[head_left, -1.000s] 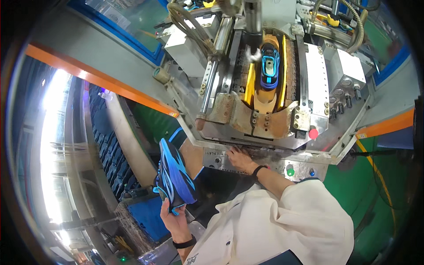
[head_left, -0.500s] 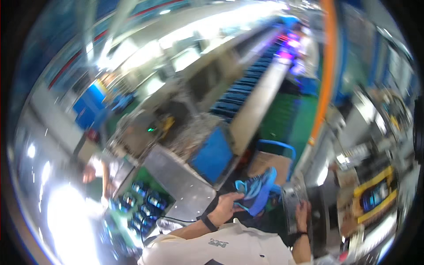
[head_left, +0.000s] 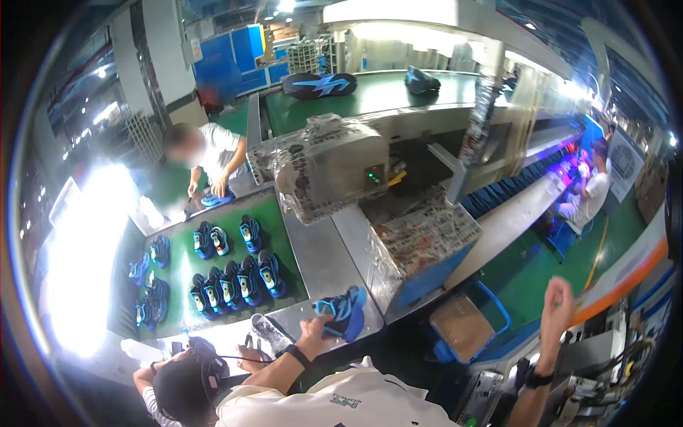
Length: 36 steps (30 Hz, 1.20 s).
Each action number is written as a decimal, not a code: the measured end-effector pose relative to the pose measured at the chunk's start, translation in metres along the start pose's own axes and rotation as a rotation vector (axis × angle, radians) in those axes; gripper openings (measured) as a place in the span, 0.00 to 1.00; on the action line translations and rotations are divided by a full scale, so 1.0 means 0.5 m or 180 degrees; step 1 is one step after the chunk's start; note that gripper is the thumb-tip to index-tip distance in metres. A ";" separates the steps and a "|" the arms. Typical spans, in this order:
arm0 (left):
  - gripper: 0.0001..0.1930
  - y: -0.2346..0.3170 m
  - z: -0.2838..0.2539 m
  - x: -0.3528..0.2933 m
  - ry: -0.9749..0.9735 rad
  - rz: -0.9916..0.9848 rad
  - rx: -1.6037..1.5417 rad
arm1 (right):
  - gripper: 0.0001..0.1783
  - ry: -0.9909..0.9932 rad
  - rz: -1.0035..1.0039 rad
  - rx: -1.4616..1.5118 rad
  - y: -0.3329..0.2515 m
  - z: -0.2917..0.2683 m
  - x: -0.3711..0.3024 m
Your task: Using industrial machinery to process and assemble athletic shoes at multiple stations.
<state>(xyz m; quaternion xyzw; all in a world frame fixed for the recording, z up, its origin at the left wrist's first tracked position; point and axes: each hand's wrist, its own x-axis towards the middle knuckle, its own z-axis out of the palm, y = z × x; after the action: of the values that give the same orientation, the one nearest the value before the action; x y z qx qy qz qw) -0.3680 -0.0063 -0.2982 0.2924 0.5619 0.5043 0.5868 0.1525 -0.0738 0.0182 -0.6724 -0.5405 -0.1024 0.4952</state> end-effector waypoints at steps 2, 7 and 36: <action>0.15 0.123 0.038 0.013 0.0436 0.0090 -0.0306 | 0.13 -0.0404 -0.0633 -0.0303 -0.141 0.064 0.150; 0.10 0.205 -0.089 0.243 0.1401 -0.0349 -0.0784 | 0.17 -0.0874 -0.2201 -0.0314 -0.431 0.386 0.446; 0.32 0.185 -0.362 0.876 0.1956 0.0800 0.1598 | 0.58 -0.2782 -0.1990 -0.1529 -0.813 1.167 0.740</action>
<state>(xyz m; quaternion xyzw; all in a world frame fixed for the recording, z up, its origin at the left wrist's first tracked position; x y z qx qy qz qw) -0.6263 0.3862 -0.4094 0.3286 0.7764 0.4832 0.2362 -0.2703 0.5803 0.2082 -0.5543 -0.8288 -0.0765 0.0066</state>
